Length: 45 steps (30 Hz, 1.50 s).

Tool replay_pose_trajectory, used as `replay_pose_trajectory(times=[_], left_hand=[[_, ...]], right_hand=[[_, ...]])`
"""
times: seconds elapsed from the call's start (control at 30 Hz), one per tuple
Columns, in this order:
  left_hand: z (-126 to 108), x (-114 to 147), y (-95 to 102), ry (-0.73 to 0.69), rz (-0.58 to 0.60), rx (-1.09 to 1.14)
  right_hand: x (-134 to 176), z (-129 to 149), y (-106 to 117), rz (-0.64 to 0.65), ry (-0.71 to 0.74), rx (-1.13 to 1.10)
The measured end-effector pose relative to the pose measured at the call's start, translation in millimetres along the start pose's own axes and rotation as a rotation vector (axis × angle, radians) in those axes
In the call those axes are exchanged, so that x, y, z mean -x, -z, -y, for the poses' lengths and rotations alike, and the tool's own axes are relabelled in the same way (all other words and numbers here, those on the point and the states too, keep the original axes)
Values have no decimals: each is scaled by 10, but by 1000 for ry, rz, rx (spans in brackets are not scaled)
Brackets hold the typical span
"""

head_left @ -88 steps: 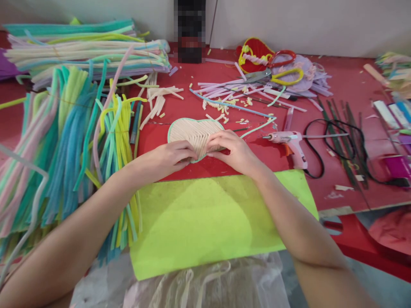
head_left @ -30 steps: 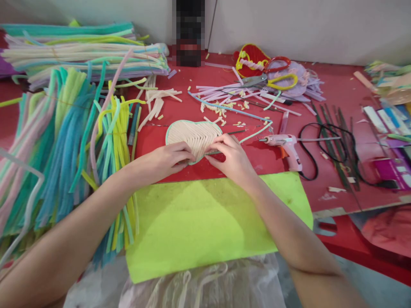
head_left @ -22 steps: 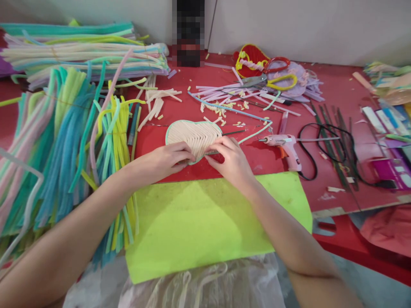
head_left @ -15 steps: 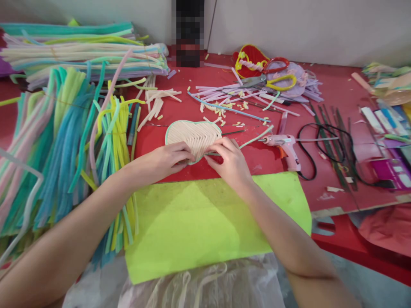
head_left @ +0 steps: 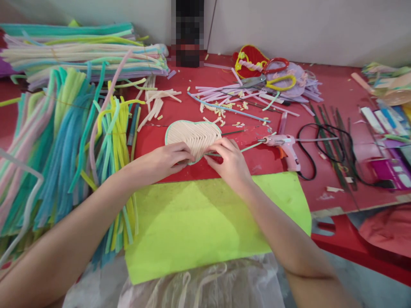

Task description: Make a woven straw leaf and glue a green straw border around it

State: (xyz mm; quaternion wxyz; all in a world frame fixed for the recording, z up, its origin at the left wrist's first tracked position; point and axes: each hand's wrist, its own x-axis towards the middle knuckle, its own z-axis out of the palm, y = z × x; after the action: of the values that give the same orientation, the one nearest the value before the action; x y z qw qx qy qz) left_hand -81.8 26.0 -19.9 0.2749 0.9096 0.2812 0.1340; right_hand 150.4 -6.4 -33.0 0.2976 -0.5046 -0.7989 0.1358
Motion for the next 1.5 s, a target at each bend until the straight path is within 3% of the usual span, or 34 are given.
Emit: replay_pose_trajectory(times=[0.87, 1.27, 1.37, 1.5], left_hand=[[4, -13, -15, 11, -10, -6], [12, 71, 73, 6, -18, 120], [-24, 80, 98, 86, -128, 138], [-50, 69, 91, 261, -405, 23]], right_hand=[[-24, -5, 9, 26, -17, -33], [-23, -24, 7, 21, -25, -49], [-21, -27, 8, 27, -37, -63], [-17, -30, 7, 27, -41, -74]])
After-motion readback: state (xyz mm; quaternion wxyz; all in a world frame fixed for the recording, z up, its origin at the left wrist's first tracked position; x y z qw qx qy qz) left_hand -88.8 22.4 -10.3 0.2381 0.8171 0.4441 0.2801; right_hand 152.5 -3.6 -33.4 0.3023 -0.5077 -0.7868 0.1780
